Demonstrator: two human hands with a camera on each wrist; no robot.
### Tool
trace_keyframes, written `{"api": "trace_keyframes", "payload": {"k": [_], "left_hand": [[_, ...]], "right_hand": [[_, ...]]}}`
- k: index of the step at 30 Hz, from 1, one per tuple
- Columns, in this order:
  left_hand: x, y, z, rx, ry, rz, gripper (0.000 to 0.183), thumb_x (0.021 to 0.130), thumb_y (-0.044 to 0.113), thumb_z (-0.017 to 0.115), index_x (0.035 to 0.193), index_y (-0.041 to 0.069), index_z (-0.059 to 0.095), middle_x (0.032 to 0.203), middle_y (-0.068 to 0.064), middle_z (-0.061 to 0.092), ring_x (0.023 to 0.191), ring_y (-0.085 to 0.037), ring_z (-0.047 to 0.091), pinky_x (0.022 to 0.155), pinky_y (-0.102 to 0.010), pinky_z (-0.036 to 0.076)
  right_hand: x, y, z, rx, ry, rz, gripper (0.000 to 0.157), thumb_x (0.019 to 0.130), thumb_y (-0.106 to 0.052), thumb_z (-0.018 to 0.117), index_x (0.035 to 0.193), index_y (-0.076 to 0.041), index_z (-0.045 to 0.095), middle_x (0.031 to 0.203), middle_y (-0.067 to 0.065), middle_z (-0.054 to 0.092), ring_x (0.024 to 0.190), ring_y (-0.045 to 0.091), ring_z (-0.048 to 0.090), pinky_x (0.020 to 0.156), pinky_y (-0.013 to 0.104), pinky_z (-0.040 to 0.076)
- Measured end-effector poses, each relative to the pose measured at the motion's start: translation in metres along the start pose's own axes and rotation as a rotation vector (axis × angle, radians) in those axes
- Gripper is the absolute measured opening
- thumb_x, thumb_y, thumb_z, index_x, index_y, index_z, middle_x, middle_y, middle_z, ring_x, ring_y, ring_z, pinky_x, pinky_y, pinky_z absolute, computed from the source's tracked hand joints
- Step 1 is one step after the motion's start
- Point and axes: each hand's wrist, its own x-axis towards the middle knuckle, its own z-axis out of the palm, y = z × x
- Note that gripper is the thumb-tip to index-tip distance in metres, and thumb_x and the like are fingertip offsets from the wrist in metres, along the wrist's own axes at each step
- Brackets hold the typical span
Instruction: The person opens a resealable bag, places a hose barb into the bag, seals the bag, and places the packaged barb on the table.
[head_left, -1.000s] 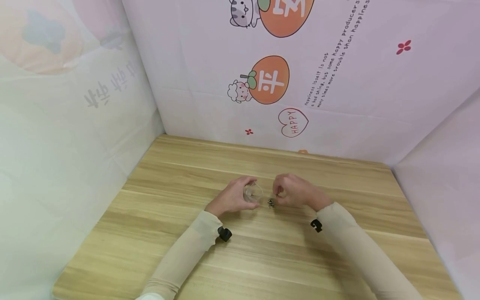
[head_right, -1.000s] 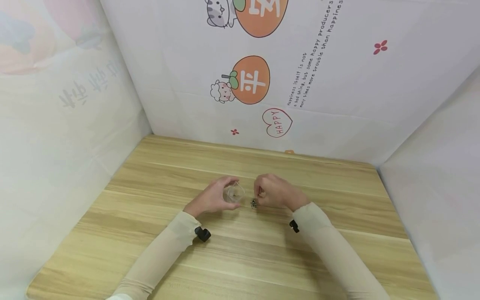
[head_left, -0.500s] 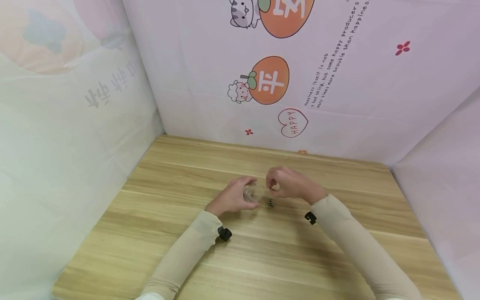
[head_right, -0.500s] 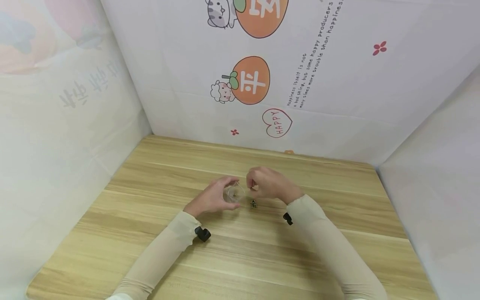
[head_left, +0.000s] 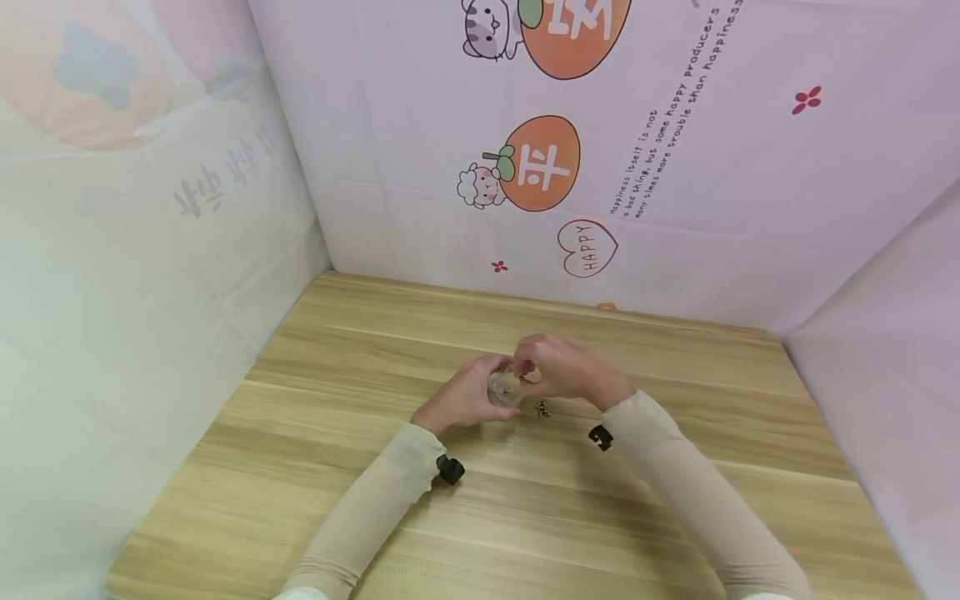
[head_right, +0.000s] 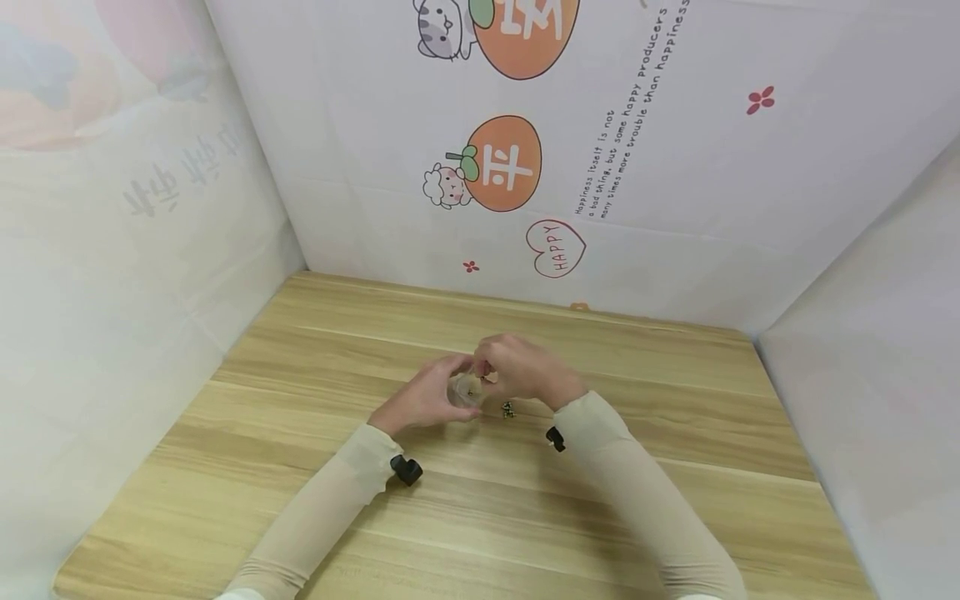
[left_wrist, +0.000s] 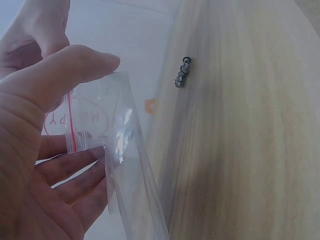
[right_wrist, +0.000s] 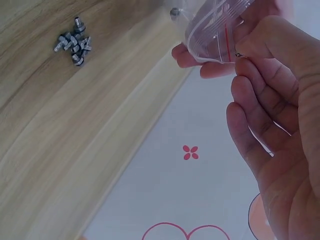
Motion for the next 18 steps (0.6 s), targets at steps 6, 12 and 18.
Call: {"api": "trace_keyframes", "payload": {"k": [6, 12, 18], "left_hand": [[0.0003, 0.0003, -0.0002, -0.012, 0.000, 0.005, 0.077, 0.084, 0.029, 0.090, 0.150, 0.011, 0.053, 0.139, -0.005, 0.065, 0.116, -0.018, 0.062, 0.098, -0.033, 0.056], [0.0004, -0.0014, 0.0002, -0.003, 0.002, 0.008, 0.077, 0.085, 0.029, 0.090, 0.150, 0.012, 0.053, 0.139, -0.004, 0.064, 0.118, -0.017, 0.062, 0.099, -0.034, 0.057], [0.0011, -0.0024, 0.0003, -0.007, 0.000, 0.008, 0.078, 0.084, 0.029, 0.090, 0.150, 0.012, 0.053, 0.139, -0.005, 0.065, 0.117, -0.019, 0.063, 0.098, -0.034, 0.057]], "right_hand": [[0.0037, 0.0006, 0.0059, 0.013, 0.015, -0.008, 0.014, 0.084, -0.004, 0.082, 0.096, -0.004, 0.076, 0.092, 0.003, 0.072, 0.087, 0.023, 0.070, 0.078, 0.026, 0.059], [0.0059, 0.0007, 0.0075, 0.025, 0.026, -0.011, 0.013, 0.084, -0.002, 0.080, 0.097, -0.005, 0.076, 0.091, 0.001, 0.072, 0.088, 0.022, 0.070, 0.078, 0.026, 0.059], [0.0057, 0.0006, 0.0057, 0.025, 0.028, -0.008, 0.014, 0.085, -0.002, 0.080, 0.099, -0.004, 0.076, 0.094, 0.002, 0.072, 0.090, 0.021, 0.070, 0.080, 0.027, 0.060]]}}
